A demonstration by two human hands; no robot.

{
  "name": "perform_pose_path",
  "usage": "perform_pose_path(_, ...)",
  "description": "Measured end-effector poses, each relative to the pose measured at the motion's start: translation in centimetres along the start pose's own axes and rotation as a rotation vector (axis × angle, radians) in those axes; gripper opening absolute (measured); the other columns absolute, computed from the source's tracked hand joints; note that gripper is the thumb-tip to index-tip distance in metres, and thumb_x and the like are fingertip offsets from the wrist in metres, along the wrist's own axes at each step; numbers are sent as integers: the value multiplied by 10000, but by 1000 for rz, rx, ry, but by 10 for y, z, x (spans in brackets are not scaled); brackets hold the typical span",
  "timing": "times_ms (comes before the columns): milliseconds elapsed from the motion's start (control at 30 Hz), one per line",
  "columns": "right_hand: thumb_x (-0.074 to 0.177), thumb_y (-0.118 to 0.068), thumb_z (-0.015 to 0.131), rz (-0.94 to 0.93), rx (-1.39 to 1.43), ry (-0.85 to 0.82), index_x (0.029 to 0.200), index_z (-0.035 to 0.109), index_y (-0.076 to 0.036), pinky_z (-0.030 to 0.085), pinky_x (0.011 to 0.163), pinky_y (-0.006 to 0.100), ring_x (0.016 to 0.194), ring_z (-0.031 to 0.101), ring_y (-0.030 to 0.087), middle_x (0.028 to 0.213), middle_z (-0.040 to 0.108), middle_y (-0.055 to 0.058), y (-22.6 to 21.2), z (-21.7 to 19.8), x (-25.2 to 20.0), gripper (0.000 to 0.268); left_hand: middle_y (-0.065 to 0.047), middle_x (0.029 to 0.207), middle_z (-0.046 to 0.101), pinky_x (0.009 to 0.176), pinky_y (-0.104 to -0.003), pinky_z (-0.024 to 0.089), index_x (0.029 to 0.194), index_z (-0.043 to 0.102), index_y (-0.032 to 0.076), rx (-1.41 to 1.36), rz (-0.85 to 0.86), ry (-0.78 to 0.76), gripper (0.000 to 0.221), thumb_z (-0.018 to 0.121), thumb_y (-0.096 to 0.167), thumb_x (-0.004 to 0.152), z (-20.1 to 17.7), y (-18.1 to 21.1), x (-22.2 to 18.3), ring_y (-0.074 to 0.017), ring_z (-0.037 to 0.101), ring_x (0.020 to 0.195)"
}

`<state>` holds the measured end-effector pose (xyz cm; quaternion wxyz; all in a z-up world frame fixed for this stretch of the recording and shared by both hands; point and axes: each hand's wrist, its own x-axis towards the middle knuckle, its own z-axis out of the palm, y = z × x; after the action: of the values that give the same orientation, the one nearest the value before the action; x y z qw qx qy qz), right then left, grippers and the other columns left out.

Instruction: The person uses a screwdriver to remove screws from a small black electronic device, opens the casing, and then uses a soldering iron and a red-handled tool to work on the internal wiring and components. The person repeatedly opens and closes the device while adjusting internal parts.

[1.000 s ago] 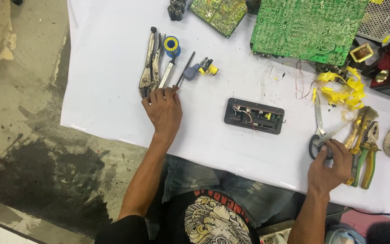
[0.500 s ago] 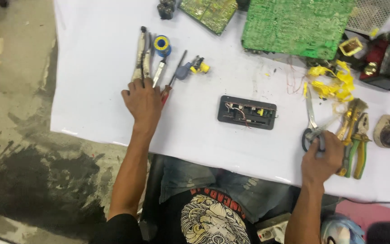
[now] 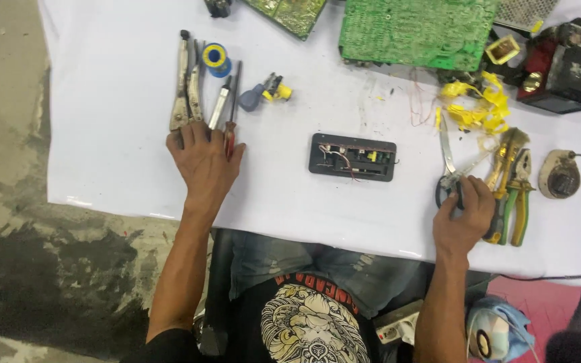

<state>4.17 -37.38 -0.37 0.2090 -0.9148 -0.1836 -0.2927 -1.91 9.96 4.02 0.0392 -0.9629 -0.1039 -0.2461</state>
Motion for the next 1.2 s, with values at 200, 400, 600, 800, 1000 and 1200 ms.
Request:
perform_pose_path(200, 912, 94, 715, 123, 25, 96, 1240, 736, 0, 527, 981, 504, 1139, 662, 399, 1206, 669, 175, 1, 3, 0, 342, -115, 1023, 627, 1073, -570, 321, 811, 760, 88, 34, -17, -17, 209, 858, 273, 803, 19, -7, -12, -324, 559, 1141)
perform_pose_path(400, 987, 73, 641, 226, 133, 219, 1221, 728, 26, 529, 968, 506, 1109, 681, 379, 1168, 676, 179, 6, -3, -2, 254, -137, 990, 718, 741, -392, 583, 1017, 786, 25, -137, -44, 132, 215, 925, 135, 895, -5, -11, -7, -296, 734, 845)
perform_pose_path(600, 962, 157, 475, 152, 147, -6, 1363, 617, 33, 504, 1099, 501, 1290, 564, 395, 1354, 577, 211, -6, -18, 13, 444, -228, 1111, 784, 907, -475, 645, 1141, 760, -100, -448, 24, 275, 229, 918, -98, 975, -38, -4, 1, -386, 763, 1039)
perform_pose_path(800, 989, 71, 631, 80, 36, -154, 1401, 611, -47, 490, 1067, 554, 1289, 557, 397, 1416, 556, 189, 10, -14, 11, 429, -335, 1153, 697, 937, -500, 642, 1234, 625, -155, -940, -76, 347, 246, 769, -165, 1035, -51, 22, 5, -477, 760, 1032)
perform_pose_path(1000, 860, 165, 707, 31, -24, -179, 1318, 697, -88, 458, 1082, 550, 1317, 560, 407, 1357, 574, 172, 12, -7, 17, 523, -322, 1115, 698, 811, -393, 618, 1163, 518, -44, -1326, -168, 391, 190, 673, -8, 1060, -12, 35, 1, -345, 727, 948)
perform_pose_path(1200, 883, 120, 743, 115, -67, -287, 1181, 731, -90, 479, 1082, 523, 1326, 577, 360, 1326, 607, 113, 16, -13, 28, 364, -241, 1149, 636, 893, -446, 635, 1282, 451, -33, -1430, -167, 449, 205, 500, 75, 1115, -15, 69, 17, -332, 709, 1049)
